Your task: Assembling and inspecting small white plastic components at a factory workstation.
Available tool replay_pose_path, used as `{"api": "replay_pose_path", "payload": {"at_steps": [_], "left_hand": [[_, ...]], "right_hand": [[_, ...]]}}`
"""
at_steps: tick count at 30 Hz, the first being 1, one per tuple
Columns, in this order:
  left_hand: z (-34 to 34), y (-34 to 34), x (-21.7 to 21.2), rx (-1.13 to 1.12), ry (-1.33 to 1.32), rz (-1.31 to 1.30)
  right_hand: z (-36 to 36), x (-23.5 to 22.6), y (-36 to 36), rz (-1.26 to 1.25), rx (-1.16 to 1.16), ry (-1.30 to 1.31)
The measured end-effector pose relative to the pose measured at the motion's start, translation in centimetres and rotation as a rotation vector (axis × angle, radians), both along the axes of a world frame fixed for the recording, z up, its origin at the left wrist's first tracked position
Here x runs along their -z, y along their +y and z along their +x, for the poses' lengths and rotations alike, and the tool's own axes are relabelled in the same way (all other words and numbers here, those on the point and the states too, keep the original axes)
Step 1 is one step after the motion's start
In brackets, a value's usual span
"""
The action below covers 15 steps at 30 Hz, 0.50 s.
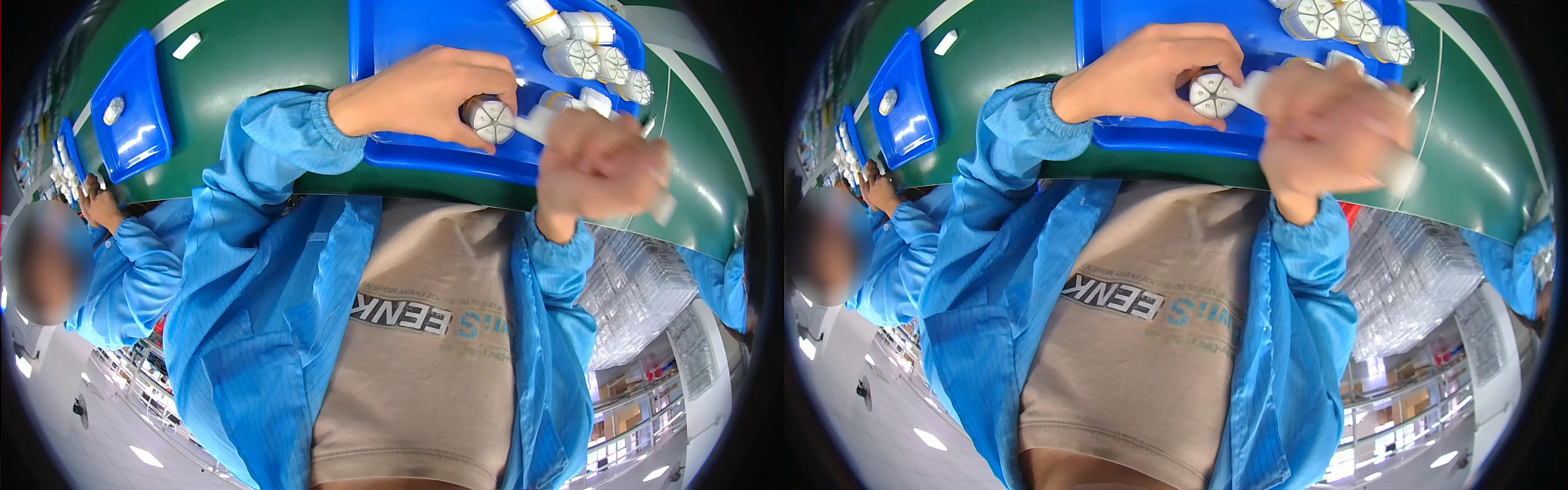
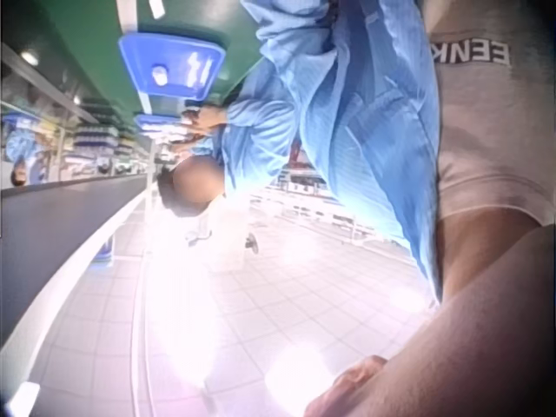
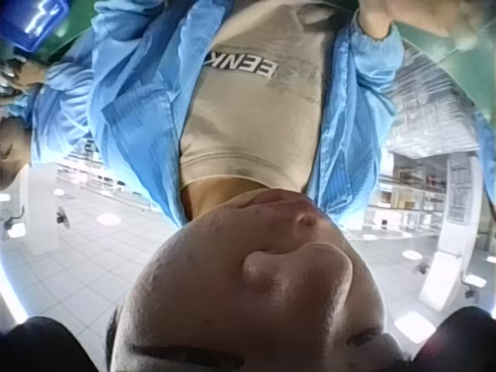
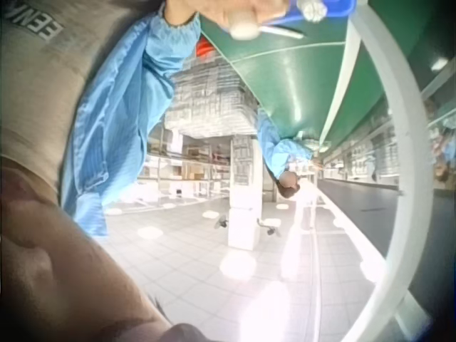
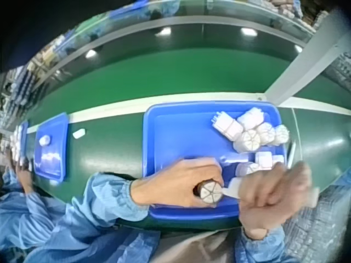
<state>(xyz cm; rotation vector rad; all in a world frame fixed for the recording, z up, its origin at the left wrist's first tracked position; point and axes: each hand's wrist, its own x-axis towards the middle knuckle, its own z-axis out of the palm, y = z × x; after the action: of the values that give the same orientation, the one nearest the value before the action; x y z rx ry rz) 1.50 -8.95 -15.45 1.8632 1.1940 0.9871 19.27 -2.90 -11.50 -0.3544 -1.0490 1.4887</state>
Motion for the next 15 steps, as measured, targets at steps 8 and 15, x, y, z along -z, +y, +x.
{"api": "replay_pose_path", "payload": {"at_steps": [8, 15], "left_hand": [[-0.5, 0.3, -1.0, 0.01, 0.025, 0.031], [-7.5, 5.2, -7.2, -0.324, 0.281, 0.318]], "right_hand": [[8.2, -6.1, 3.9, 0.155, -0.112, -1.556], [9.3, -4.2, -0.7, 0.531, -0.07, -1.71]]}}
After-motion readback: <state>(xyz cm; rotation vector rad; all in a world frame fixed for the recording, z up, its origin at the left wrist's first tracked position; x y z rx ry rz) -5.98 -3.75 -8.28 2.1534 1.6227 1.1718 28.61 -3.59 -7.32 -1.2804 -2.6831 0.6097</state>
